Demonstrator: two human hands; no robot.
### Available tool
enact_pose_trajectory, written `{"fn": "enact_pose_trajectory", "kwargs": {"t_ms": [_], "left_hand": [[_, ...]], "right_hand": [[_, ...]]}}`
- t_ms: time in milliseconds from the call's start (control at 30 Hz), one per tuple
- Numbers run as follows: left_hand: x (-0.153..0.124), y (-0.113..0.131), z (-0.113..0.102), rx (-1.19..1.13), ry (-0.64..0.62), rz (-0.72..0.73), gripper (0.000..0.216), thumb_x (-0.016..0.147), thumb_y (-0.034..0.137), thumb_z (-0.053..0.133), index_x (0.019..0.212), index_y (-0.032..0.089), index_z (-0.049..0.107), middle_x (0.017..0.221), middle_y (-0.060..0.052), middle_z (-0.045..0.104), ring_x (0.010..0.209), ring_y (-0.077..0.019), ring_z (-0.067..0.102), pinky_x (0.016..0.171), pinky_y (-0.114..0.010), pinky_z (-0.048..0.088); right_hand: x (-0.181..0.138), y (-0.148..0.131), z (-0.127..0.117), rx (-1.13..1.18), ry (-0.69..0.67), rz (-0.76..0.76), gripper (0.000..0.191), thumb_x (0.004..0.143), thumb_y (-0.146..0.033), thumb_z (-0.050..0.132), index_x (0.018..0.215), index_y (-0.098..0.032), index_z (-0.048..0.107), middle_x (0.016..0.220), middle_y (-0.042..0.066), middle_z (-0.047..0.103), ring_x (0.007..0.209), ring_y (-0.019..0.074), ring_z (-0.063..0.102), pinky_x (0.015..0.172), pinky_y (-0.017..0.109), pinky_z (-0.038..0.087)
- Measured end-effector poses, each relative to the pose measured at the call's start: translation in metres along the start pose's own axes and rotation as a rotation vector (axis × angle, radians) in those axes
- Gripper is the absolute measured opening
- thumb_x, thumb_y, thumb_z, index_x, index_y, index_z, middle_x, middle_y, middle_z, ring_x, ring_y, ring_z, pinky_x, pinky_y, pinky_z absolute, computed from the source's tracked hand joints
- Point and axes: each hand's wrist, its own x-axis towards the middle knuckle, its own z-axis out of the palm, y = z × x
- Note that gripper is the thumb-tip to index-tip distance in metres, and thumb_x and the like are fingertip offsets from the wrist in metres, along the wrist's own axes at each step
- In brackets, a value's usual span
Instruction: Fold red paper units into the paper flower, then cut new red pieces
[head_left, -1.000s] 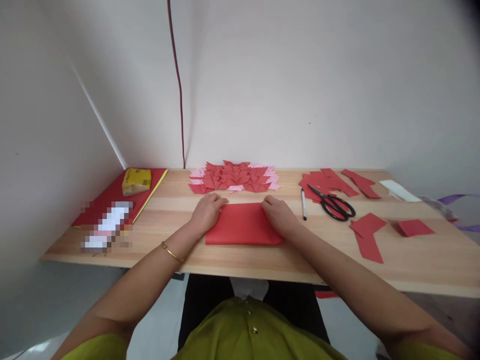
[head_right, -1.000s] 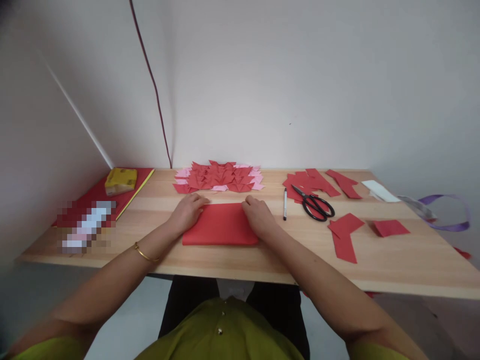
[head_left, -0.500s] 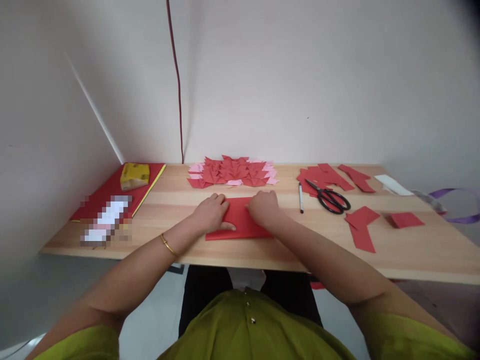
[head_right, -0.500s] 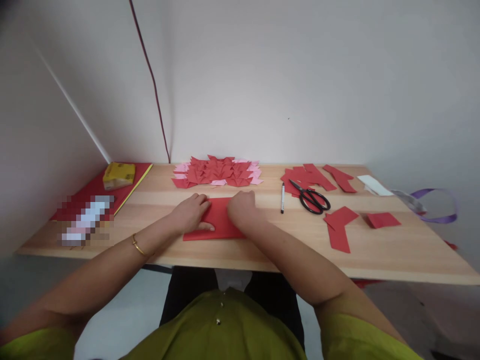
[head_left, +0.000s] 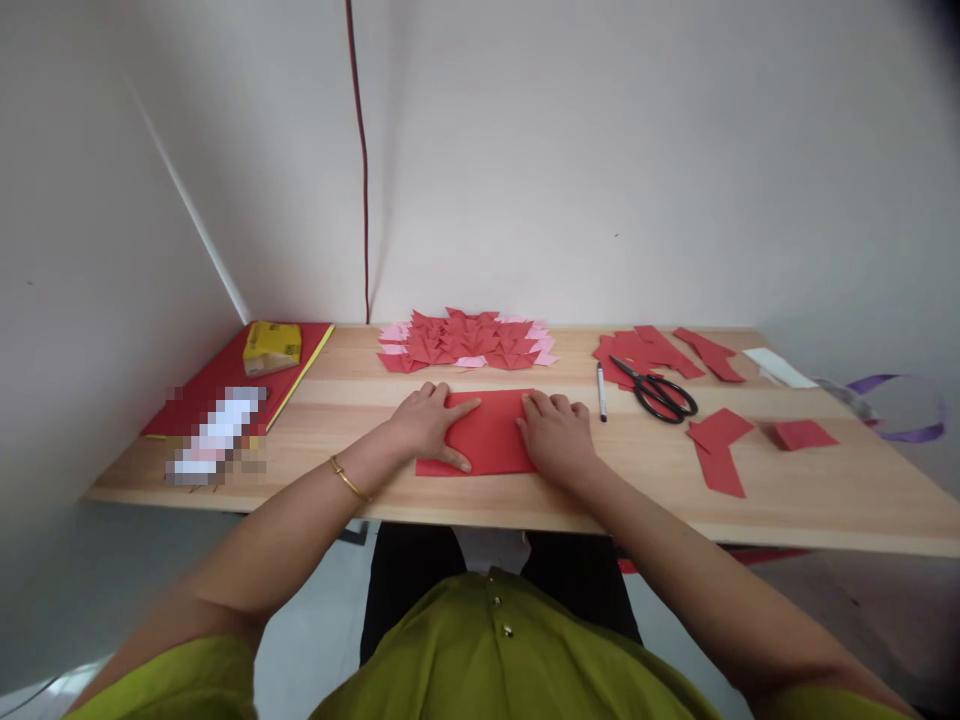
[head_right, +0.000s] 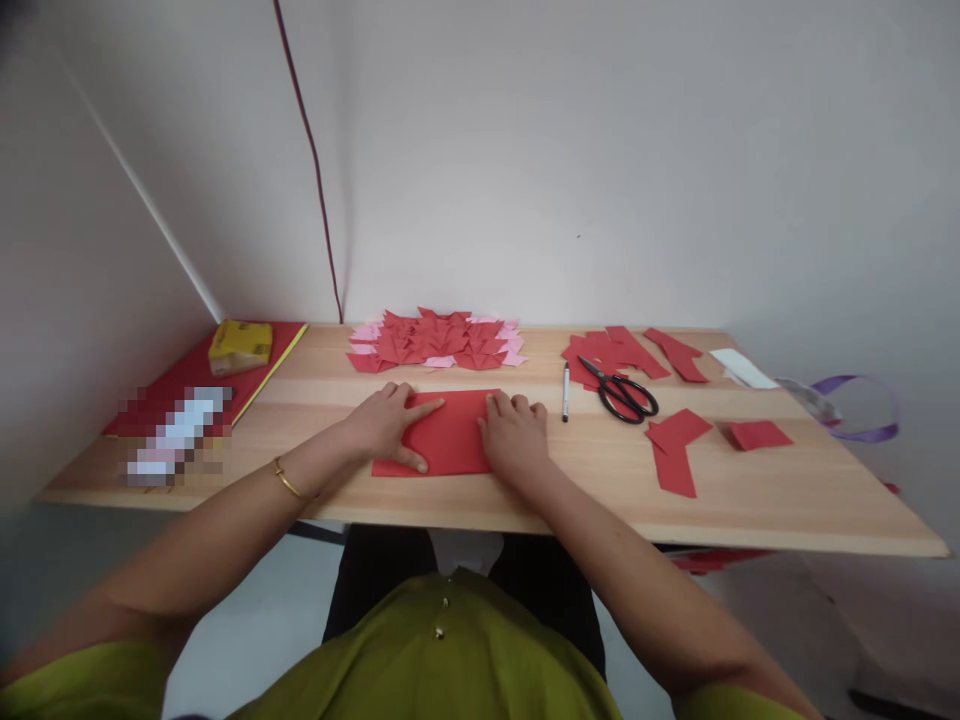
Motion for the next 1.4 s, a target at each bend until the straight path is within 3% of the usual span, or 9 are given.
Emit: {"fn": "enact_pose_trajectory", "kwargs": {"t_ms": [333,467,600,767,867,1000,1200,1300,1400], "left_hand": [[0.007,0.007,-0.009,0.011,-0.097,-0.035,0.110,0.041,0.071,0.071,0.140,0.035,0.037,0.128,-0.014,0.042,0.111,-0.0360,0.039,0.093,-0.043,0.033],[0.006,0.009,-0.010,0.027,-0.107,-0.053,0.110,0.042,0.070,0.071,0.140,0.036,0.035,0.128,-0.014,0.042,0.112,-0.0372,0.039,0.093,-0.044,0.033],[0.006,0.011,-0.012,0.057,-0.127,-0.053,0.110,0.043,0.069,0.071,0.141,0.037,0.033,0.127,-0.015,0.042,0.113,-0.0382,0.038,0.092,-0.045,0.034],[0.006,0.014,-0.015,0.067,-0.131,-0.070,0.109,0.043,0.068,0.072,0.140,0.035,0.036,0.128,-0.016,0.042,0.111,-0.0383,0.039,0.093,-0.046,0.034],[0.005,0.014,-0.015,0.073,-0.131,-0.059,0.109,0.044,0.070,0.070,0.141,0.035,0.034,0.127,-0.016,0.042,0.112,-0.0386,0.039,0.093,-0.046,0.033],[0.004,0.014,-0.014,0.064,-0.127,-0.059,0.113,0.042,0.074,0.069,0.141,0.035,0.033,0.128,-0.016,0.041,0.112,-0.0391,0.038,0.093,-0.047,0.034],[0.002,0.012,-0.013,0.060,-0.132,-0.068,0.115,0.042,0.077,0.066,0.143,0.035,0.030,0.127,-0.015,0.041,0.112,-0.0383,0.037,0.093,-0.045,0.034],[0.003,0.011,-0.013,0.062,-0.140,-0.056,0.112,0.045,0.078,0.064,0.143,0.036,0.029,0.129,-0.014,0.039,0.113,-0.0372,0.037,0.094,-0.045,0.034],[0.005,0.010,-0.012,0.074,-0.135,-0.059,0.111,0.046,0.077,0.064,0.143,0.036,0.029,0.131,-0.014,0.039,0.114,-0.0374,0.037,0.094,-0.046,0.034]], "right_hand": [[-0.006,0.031,0.018,0.052,-0.086,-0.046,0.061,0.090,-0.056,0.029,0.142,-0.026,0.034,0.146,0.007,0.039,0.134,0.0372,0.025,0.104,0.062,0.014],[-0.006,0.037,0.007,0.039,-0.074,-0.054,0.062,0.089,-0.056,0.033,0.142,-0.023,0.035,0.147,0.010,0.037,0.137,0.0380,0.022,0.104,0.066,0.011],[-0.019,0.008,-0.021,0.068,0.041,-0.113,0.062,0.092,-0.049,0.033,0.143,-0.015,0.033,0.150,0.015,0.030,0.139,0.0336,0.020,0.108,0.061,0.003],[-0.051,-0.054,-0.019,0.236,-0.070,-0.413,0.071,0.089,-0.056,0.035,0.141,-0.008,0.035,0.149,0.017,0.030,0.140,0.0292,0.020,0.113,0.050,0.013],[-0.070,-0.060,-0.004,0.276,-0.079,-0.374,0.084,0.083,-0.065,0.041,0.142,-0.005,0.034,0.149,0.018,0.028,0.141,0.0306,0.019,0.113,0.047,0.018],[-0.091,-0.029,0.002,0.231,-0.076,-0.271,0.083,0.084,-0.065,0.040,0.145,-0.010,0.029,0.151,0.016,0.025,0.140,0.0282,0.021,0.112,0.044,0.021],[-0.116,0.010,-0.011,0.084,-0.051,-0.149,0.076,0.085,-0.062,0.041,0.143,-0.014,0.034,0.147,0.014,0.034,0.136,0.0330,0.029,0.109,0.058,0.016],[-0.112,0.010,-0.024,0.048,-0.010,-0.066,0.073,0.086,-0.060,0.042,0.138,-0.010,0.041,0.145,0.017,0.037,0.135,0.0353,0.029,0.108,0.059,0.015],[-0.096,-0.006,-0.033,0.100,0.029,-0.147,0.074,0.087,-0.059,0.040,0.142,-0.009,0.035,0.150,0.015,0.028,0.139,0.0312,0.022,0.112,0.053,0.015]]}}
